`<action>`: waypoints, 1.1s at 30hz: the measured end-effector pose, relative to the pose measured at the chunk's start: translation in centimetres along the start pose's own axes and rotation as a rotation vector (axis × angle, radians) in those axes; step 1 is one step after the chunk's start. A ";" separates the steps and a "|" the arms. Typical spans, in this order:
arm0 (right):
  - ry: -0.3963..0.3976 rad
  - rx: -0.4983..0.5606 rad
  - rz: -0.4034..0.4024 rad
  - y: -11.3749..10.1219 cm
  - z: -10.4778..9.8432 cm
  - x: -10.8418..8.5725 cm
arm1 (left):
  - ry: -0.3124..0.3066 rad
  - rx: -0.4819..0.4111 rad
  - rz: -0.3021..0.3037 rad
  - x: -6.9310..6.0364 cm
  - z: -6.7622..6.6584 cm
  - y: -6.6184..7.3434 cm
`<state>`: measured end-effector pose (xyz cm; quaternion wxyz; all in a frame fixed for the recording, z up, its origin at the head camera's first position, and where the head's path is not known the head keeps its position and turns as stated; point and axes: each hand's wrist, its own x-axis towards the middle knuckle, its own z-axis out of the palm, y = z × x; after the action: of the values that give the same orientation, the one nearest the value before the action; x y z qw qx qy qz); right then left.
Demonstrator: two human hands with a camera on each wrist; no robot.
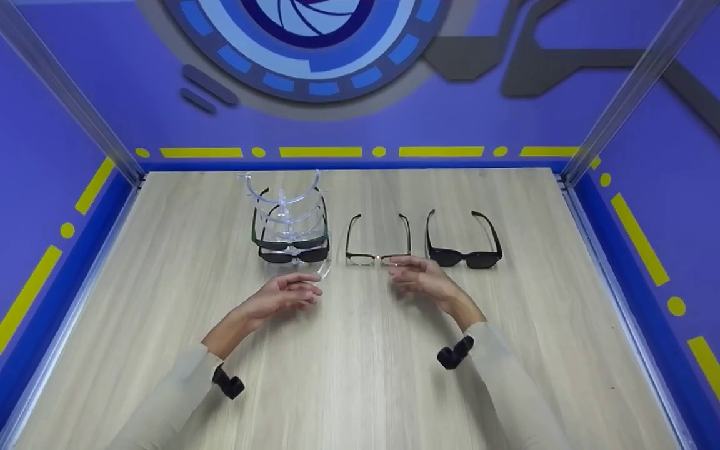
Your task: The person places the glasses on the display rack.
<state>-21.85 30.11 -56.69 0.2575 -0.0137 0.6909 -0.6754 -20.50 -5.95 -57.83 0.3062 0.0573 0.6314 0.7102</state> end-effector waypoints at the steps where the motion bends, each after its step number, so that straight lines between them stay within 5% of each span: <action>1: -0.001 0.000 -0.003 0.1 -0.2 -0.1 | 0.003 0.002 0.000 0.2 0.1 -0.1; 11: 0.038 -0.030 0.015 0.5 -1.7 -1.0 | 0.002 0.018 0.000 2.2 1.5 -0.9; 33: 0.030 0.107 -0.008 1.6 -2.9 -0.7 | 0.141 -0.106 0.001 5.8 3.2 -1.8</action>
<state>-21.75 33.19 -58.11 0.2449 0.0076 0.6575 -0.7125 -22.99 -0.23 -60.58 0.2631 -0.0090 0.6128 0.7451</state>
